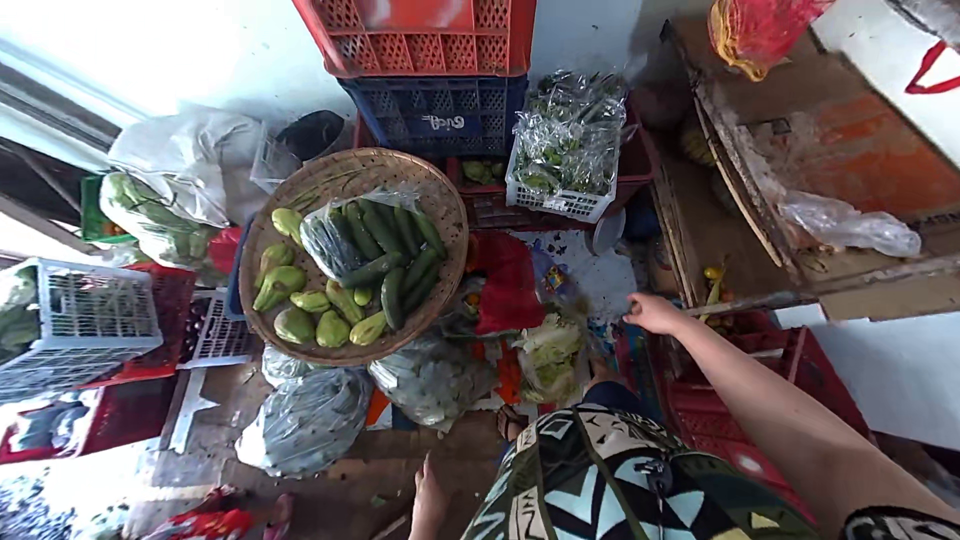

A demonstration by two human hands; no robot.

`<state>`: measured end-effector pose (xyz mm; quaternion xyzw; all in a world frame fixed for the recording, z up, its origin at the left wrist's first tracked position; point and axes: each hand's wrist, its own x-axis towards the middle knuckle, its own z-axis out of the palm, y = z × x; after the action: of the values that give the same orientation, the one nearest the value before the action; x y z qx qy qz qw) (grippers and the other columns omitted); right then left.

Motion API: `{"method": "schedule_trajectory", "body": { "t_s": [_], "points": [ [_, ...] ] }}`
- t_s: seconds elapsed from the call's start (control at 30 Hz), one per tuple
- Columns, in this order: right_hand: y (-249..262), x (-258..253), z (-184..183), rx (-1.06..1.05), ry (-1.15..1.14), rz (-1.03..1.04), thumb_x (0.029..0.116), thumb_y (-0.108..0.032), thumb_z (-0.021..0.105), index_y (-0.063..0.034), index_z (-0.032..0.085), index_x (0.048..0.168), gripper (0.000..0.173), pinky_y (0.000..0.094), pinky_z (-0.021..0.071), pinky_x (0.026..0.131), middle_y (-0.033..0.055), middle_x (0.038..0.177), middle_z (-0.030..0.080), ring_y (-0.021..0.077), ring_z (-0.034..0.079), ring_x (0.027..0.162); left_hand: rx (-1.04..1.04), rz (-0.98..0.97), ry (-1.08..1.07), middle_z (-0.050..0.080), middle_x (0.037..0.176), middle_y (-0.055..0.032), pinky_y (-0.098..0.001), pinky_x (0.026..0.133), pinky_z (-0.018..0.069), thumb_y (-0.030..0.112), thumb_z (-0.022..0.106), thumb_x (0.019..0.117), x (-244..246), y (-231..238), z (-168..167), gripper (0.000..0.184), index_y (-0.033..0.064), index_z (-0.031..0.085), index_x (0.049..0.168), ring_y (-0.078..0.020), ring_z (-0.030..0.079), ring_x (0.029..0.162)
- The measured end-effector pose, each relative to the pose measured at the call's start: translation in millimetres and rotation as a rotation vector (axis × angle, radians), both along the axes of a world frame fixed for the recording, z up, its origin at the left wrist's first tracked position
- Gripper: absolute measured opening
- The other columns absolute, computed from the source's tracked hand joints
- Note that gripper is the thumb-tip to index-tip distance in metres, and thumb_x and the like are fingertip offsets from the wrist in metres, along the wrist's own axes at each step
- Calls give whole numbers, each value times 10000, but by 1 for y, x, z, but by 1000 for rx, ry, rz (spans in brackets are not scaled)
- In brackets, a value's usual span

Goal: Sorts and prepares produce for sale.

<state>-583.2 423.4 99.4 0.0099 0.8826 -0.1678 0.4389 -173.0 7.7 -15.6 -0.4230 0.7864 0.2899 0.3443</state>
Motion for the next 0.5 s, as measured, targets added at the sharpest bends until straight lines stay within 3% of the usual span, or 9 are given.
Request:
{"method": "schedule_trajectory", "body": {
  "t_s": [0.1, 0.23, 0.33, 0.4, 0.47, 0.5],
  "points": [
    [-14, -94, 4, -131, 183, -38, 976, -309, 708, -34, 329, 1573, 758, 560, 449, 1103, 241, 1504, 495, 396, 553, 1327, -32, 15, 130, 302, 1595, -309, -603, 1007, 519, 107, 893, 748, -92, 44, 28, 1125, 140, 203, 1636, -482, 548, 1295],
    [-37, -201, -14, -326, 493, -211, 874, -312, 834, -15, 238, 1603, 988, 556, 478, 1073, 275, 1552, 413, 419, 564, 1296, -28, -56, 403, 256, 1636, -264, -577, 984, 548, 138, 853, 796, -262, 99, 64, 1084, 133, 179, 1645, -438, 577, 1280],
    [-58, -255, -34, -429, 610, -325, 796, -392, 891, -25, 128, 1626, 1186, 543, 514, 1034, 268, 1524, 438, 404, 591, 1249, -14, -75, 641, 210, 1657, -254, -502, 976, 565, 304, 873, 791, -398, 133, 75, 1138, 106, 149, 1647, -377, 579, 1292],
    [-67, -277, -33, -436, 608, -315, 864, -374, 837, -17, 202, 1613, 1045, 570, 509, 1022, 270, 1400, 561, 416, 620, 1199, 101, 90, 799, 210, 1646, -279, -445, 1022, 554, 413, 893, 768, -485, 155, 79, 1275, 47, 37, 1639, -338, 532, 1357],
    [-66, -284, -22, -453, 629, -228, 989, -216, 692, 17, 514, 1454, 550, 581, 496, 1030, 272, 1281, 645, 422, 641, 1173, 294, 425, 881, 284, 1612, -284, -457, 964, 588, 352, 895, 791, -557, 175, 82, 1298, 70, -58, 1626, -342, 594, 1285],
    [-64, -285, -14, -462, 671, -188, 1006, -147, 641, 2, 649, 1321, 348, 570, 501, 1020, 249, 1235, 675, 403, 655, 1151, 377, 624, 881, 369, 1560, -286, -497, 910, 604, 314, 872, 829, -586, 183, 83, 1219, 106, -24, 1629, -371, 628, 1217]
  ]
}}
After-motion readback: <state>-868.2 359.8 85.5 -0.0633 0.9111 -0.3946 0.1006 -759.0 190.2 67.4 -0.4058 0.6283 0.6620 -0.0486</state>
